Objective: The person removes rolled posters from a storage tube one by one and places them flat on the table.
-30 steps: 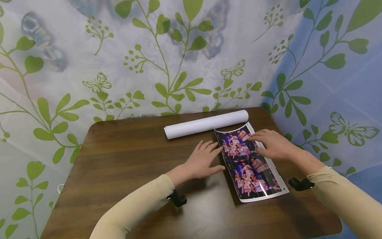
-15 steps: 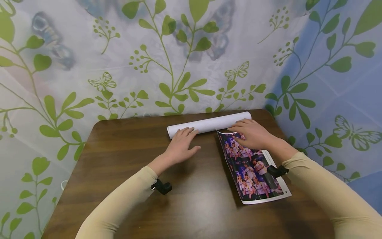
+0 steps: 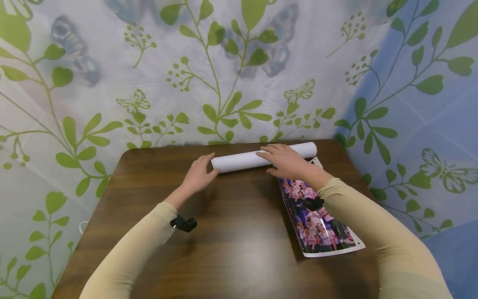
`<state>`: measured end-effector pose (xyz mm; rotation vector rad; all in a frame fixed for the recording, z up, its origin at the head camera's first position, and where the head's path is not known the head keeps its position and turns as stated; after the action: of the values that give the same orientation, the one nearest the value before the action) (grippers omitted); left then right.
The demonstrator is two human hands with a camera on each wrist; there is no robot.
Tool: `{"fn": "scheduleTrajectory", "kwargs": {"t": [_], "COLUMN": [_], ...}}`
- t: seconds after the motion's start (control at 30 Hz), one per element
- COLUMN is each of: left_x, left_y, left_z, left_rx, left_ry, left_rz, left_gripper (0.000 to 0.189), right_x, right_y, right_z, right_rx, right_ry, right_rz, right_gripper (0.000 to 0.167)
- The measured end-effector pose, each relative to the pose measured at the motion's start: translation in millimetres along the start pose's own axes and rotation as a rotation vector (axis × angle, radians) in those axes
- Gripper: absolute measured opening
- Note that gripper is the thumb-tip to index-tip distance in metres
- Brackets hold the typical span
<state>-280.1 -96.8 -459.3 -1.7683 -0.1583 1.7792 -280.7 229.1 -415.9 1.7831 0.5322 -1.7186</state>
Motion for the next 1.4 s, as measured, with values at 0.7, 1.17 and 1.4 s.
{"fn": "scheduleTrajectory", "kwargs": {"t": [0.7, 1.17, 1.4], "left_x": [8.2, 32.0, 38.8], "left_y": [52.9, 42.4, 42.1], "left_z": [21.0, 34.3, 36.0], "left_rx": [-0.413, -0.473, -0.496], "left_ry": [0.186, 0.137, 0.100], "left_rz": [-0.598, -0.689, -0.712], "left_gripper": [0.060, 0.052, 0.048], "right_x": [46, 80, 87], "right_y": [47, 60, 60], "right_z": [91.9, 142.6, 152.7], "right_rx": [0.016, 0.189, 0.226], "right_ry": [0.116, 0.100, 0.114], "right_rz": [-0.158, 0.011, 0.025], "right_gripper": [0.086, 0.089, 0.082]}}
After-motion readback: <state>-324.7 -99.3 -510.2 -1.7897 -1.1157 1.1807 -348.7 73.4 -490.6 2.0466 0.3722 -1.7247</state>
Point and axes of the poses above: each hand's wrist, its own z-axis towards the middle knuckle, its own x-axis out of the palm, y = z × x, the point moved 1 cm from there along z, towards the middle knuckle, and after that the axes turned 9 degrees about z, right-handed, at the moved point
